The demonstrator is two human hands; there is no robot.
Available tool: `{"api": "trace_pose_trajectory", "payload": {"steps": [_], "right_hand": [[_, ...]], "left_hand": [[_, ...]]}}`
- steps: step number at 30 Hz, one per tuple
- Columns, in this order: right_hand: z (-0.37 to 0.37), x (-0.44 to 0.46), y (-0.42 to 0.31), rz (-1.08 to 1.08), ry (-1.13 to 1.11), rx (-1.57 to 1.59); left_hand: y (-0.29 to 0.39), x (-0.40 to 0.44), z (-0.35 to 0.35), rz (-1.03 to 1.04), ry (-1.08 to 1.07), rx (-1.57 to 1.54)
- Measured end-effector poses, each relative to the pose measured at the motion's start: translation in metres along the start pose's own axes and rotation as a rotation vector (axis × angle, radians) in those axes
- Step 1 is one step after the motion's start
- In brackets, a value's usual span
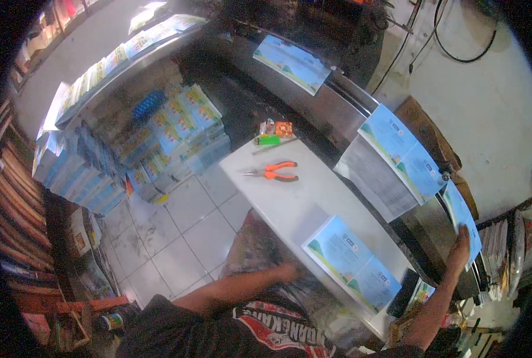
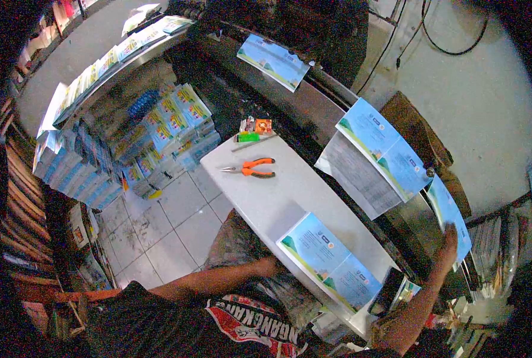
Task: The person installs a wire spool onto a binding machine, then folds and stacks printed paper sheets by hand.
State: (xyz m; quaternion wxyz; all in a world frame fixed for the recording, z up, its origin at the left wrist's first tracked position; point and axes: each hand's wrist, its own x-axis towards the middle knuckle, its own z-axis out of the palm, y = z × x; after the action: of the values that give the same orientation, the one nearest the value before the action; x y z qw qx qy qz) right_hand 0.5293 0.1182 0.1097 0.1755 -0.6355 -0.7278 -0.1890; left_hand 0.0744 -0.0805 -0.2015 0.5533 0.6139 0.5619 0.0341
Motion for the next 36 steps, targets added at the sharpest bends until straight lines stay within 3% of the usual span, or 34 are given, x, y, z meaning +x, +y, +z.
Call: {"api": "trace_pose_trajectory", "payload": {"steps": [4, 6, 8, 9, 12, 15, 17, 19, 21, 23, 25, 26, 27, 28, 30, 32, 34, 36], "right_hand": [[-0.017, -0.037, -0.046, -0.036, 0.054, -0.131], [-0.023, -0.046, -0.049, 0.206, -0.214, 0.031], [0.012, -0.068, -0.032, 0.098, -0.155, -0.05], [0.009, -0.08, -0.06, 0.056, -0.185, -0.112], [-0.051, -0.093, -0.197, -0.047, -0.527, 0.264], [-0.073, -0.128, -0.271, -0.308, -0.643, 0.182], [-0.074, -0.142, -0.28, -0.387, -0.64, 0.135], [-0.076, -0.143, -0.284, -0.309, -0.801, 0.175], [-0.079, -0.142, -0.275, -0.323, -0.8, 0.253], [-0.089, -0.129, -0.268, -0.341, -0.793, 0.327], [-0.108, -0.105, -0.263, -0.172, -0.955, 0.401], [-0.1, -0.102, -0.245, -0.25, -0.819, 0.27], [-0.123, -0.079, -0.246, 0.002, -0.8, 0.302], [-0.111, -0.071, -0.22, 0.018, -0.63, 0.31], [-0.116, -0.029, -0.156, 0.112, -0.644, 0.006], [-0.108, -0.002, -0.084, 0.208, -0.121, 0.203], [-0.116, 0.02, -0.072, 0.021, 0.309, 0.008], [-0.094, 0.031, -0.04, -0.024, 0.327, -0.07]], "left_hand": [[0.017, -0.021, -0.008, 0.02, 0.051, 0.02], [0.015, -0.014, -0.003, -0.069, 0.037, -0.008], [0.02, -0.02, -0.006, -0.034, 0.063, -0.02], [0.022, -0.024, -0.006, -0.006, 0.093, -0.038], [0.013, -0.015, 0.0, 0.02, 0.112, 0.001], [-0.019, 0.02, 0.026, 0.045, 0.132, 0.03], [-0.018, 0.018, 0.023, 0.056, 0.097, 0.035], [-0.036, 0.032, 0.033, 0.069, 0.066, 0.043], [-0.084, 0.07, 0.069, 0.406, 0.221, 0.065], [-0.048, 0.038, 0.039, 0.413, 0.217, 0.022], [-0.042, 0.039, 0.04, 0.398, 0.219, 0.044], [-0.027, 0.025, 0.028, 0.399, 0.22, 0.042], [0.006, -0.007, 0.0, 0.3, 0.154, 0.072], [0.014, -0.016, -0.006, 0.249, 0.12, 0.083], [0.019, -0.015, -0.005, 0.085, 0.043, 0.068], [0.003, 0.004, 0.007, -0.029, 0.003, 0.034], [-0.019, 0.02, 0.018, 0.071, 0.085, 0.041], [-0.003, 0.003, -0.002, 0.1, 0.005, 0.11]]}}
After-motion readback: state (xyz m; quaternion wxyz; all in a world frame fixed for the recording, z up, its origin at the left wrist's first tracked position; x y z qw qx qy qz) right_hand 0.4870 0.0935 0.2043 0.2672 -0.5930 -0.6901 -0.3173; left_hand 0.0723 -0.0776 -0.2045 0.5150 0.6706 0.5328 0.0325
